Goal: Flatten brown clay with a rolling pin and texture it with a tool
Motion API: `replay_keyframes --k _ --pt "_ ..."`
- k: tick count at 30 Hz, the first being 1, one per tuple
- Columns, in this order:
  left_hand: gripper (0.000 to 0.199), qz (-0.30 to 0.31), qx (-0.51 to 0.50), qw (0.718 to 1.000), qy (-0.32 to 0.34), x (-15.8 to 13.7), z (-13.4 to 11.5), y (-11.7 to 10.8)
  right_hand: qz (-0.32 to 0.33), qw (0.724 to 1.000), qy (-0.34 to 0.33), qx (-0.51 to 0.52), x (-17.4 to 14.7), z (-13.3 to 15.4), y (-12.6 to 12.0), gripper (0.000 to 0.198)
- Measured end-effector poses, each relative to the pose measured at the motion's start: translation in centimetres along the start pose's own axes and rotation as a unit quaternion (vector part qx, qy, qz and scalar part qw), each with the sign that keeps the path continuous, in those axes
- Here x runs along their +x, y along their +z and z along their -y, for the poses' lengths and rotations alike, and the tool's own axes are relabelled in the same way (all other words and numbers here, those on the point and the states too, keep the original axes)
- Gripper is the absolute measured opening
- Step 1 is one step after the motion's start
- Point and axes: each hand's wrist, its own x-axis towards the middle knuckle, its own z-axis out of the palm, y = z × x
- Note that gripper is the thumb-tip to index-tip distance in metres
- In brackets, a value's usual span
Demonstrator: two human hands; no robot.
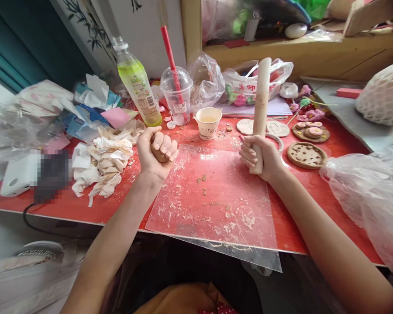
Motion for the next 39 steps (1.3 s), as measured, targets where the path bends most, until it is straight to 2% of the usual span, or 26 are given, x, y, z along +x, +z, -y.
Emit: replay_keyframes --k 4,7,10,14,19,22,26,28,32,35,39 --pt "0.047 0.001 -0.001 1.000 -0.003 0.3 0.4 -0.1 0.000 1.000 -0.001 -0.013 0.0 0.0 0.0 0.029" --pt "0.034 -0.020 -0.022 0.999 0.023 0.6 0.6 0.0 -0.006 1.000 -0.002 -0.011 0.0 0.0 0.1 0.029" --pt "0.024 0.006 -0.021 0.999 0.046 0.7 0.8 0.3 -0.007 1.000 -0.004 -0.010 0.0 0.0 0.2 0.029" --pt "0.022 -0.006 -0.008 1.000 0.027 0.8 0.9 0.7 -0.007 1.000 0.000 -0.019 0.1 0.1 0.1 0.030" --pt "0.043 -0.013 0.003 1.000 -0.026 0.5 0.5 0.2 -0.006 1.000 -0.001 -0.020 0.1 0.0 0.1 0.031" --pt "0.052 -0.020 0.051 0.998 -0.024 -0.2 0.3 0.3 -0.006 1.000 0.000 -0.020 0.1 0.0 0.1 0.031" --pt "0.054 -0.043 0.091 0.995 -0.014 -0.4 0.5 0.6 -0.005 0.999 0.000 -0.033 0.0 0.0 0.1 0.030" --pt "0.049 -0.038 0.087 0.995 -0.012 -0.1 0.8 0.5 -0.004 0.999 -0.004 -0.039 0.0 0.0 0.1 0.031" --pt "0.027 -0.012 0.040 0.999 -0.018 0.6 1.3 0.6 -0.004 0.999 -0.009 -0.044 0.0 0.0 0.0 0.033" --pt "0.025 0.015 0.017 1.000 0.012 0.7 1.5 0.8 0.002 0.999 -0.004 -0.035 0.1 -0.1 0.0 0.032" --pt "0.023 0.027 0.024 0.999 0.004 0.3 0.9 0.7 0.004 1.000 0.001 -0.021 0.1 0.0 0.0 0.031"
